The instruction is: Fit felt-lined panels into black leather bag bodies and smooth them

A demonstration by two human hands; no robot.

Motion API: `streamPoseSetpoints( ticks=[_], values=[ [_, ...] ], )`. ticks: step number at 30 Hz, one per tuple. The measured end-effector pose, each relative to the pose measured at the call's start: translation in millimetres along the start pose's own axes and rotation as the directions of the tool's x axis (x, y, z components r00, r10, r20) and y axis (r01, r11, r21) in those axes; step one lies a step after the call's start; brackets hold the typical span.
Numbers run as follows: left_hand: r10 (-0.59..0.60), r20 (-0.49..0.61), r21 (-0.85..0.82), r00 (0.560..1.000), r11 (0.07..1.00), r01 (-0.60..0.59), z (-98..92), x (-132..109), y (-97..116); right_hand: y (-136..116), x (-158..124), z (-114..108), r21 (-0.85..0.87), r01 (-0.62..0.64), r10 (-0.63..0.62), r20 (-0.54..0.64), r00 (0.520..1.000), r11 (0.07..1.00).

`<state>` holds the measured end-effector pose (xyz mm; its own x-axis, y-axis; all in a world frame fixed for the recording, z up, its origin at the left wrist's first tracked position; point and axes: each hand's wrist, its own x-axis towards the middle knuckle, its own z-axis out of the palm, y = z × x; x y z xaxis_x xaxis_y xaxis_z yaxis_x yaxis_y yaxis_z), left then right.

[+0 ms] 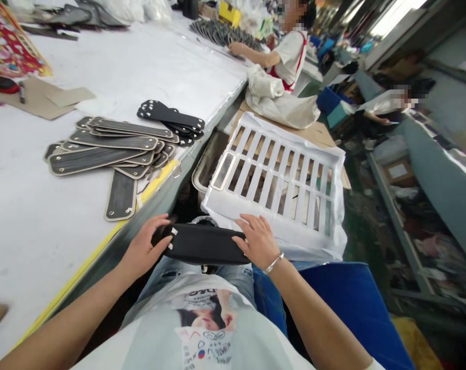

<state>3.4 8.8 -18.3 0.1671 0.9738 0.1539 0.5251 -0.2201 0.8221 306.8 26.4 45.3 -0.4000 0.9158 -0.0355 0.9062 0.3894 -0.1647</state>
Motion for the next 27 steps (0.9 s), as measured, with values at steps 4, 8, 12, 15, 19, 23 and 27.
streamPoseSetpoints(
  ticks=[4,8,12,15,19,23,27],
  values=[
    [0.499,0.197,0.329,0.844,0.777,-0.537,3.1,-12,19,-38,-16,23,0.090,0.408,-0.394,-0.134,0.909,0.909],
    [0.577,0.342,0.396,0.741,0.627,-0.671,14.7,-20,18,-47,-30,51,0.027,0.486,-0.475,-0.170,0.863,0.873],
    [0.577,0.348,0.410,0.739,0.615,-0.674,15.9,-19,9,-38,-32,58,-0.001,0.463,-0.458,-0.158,0.875,0.886],
    [0.531,0.377,0.390,0.759,0.652,-0.650,12.7,-18,4,-31,-33,52,0.004,0.419,-0.416,-0.108,0.903,0.908],
    [0.453,0.414,0.341,0.790,0.727,-0.596,12.2,-20,1,-21,-38,42,0.026,0.320,-0.320,-0.024,0.947,0.947],
    [0.403,0.380,0.253,0.833,0.821,-0.512,17.0,-15,13,-17,-37,32,0.059,0.275,-0.275,-0.015,0.961,0.960],
    [0.387,0.422,0.239,0.820,0.825,-0.512,24.9,9,38,-22,-23,24,0.079,0.222,-0.222,-0.006,0.975,0.972]
  ],
)
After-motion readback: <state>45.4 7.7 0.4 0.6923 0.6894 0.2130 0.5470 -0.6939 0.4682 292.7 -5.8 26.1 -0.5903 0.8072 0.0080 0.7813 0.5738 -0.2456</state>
